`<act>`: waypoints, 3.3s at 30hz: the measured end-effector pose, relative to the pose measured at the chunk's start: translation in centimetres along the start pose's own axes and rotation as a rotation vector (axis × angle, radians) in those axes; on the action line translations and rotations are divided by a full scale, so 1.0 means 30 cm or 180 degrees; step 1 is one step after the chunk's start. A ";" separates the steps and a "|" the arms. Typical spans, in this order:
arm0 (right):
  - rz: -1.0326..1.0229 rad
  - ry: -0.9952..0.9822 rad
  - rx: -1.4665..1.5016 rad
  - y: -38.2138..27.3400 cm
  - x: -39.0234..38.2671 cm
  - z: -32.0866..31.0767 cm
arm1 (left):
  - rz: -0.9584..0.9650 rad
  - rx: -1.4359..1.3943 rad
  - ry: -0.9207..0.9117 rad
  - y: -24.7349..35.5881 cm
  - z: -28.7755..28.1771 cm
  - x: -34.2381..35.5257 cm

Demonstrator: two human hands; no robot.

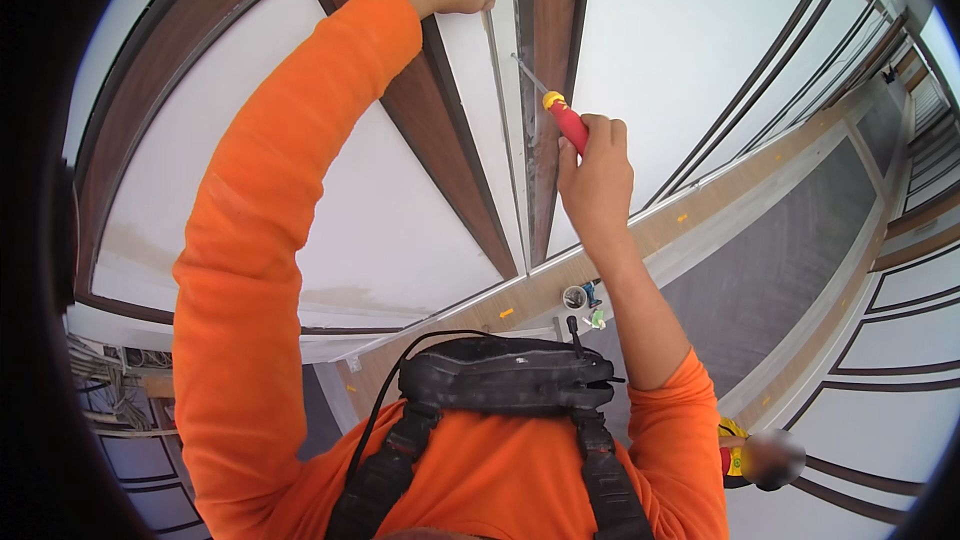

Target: The person uses a screwdriver to fasten screws into the seams of a decorative ceiling panel. They repeatedly tighten screws along the joints between the white and brown sections of the ceiling.

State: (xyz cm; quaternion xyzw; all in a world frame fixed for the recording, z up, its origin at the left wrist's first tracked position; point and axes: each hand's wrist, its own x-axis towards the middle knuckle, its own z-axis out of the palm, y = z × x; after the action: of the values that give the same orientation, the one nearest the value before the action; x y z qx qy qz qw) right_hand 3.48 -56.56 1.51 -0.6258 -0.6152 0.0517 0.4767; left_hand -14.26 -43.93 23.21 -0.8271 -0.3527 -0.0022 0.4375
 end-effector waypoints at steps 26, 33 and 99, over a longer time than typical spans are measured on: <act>-0.0289 0.0322 -0.0582 -0.044 0.014 0.033 | 0.0024 0.0238 -0.0024 -0.003 0.018 0.012; 0.1194 -0.0381 0.0838 -0.042 0.081 -0.018 | 0.0017 0.0233 -0.0037 -0.011 0.034 0.004; 0.1606 -0.1150 0.1083 -0.039 0.056 0.042 | 0.0020 0.0036 -0.0042 -0.005 -0.021 -0.018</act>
State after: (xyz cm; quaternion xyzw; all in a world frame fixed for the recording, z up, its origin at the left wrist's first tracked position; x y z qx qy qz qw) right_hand 2.22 -54.76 2.50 -0.6504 -0.4983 0.3794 0.4298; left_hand -14.57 -44.65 23.55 -0.8258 -0.3529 0.0066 0.4399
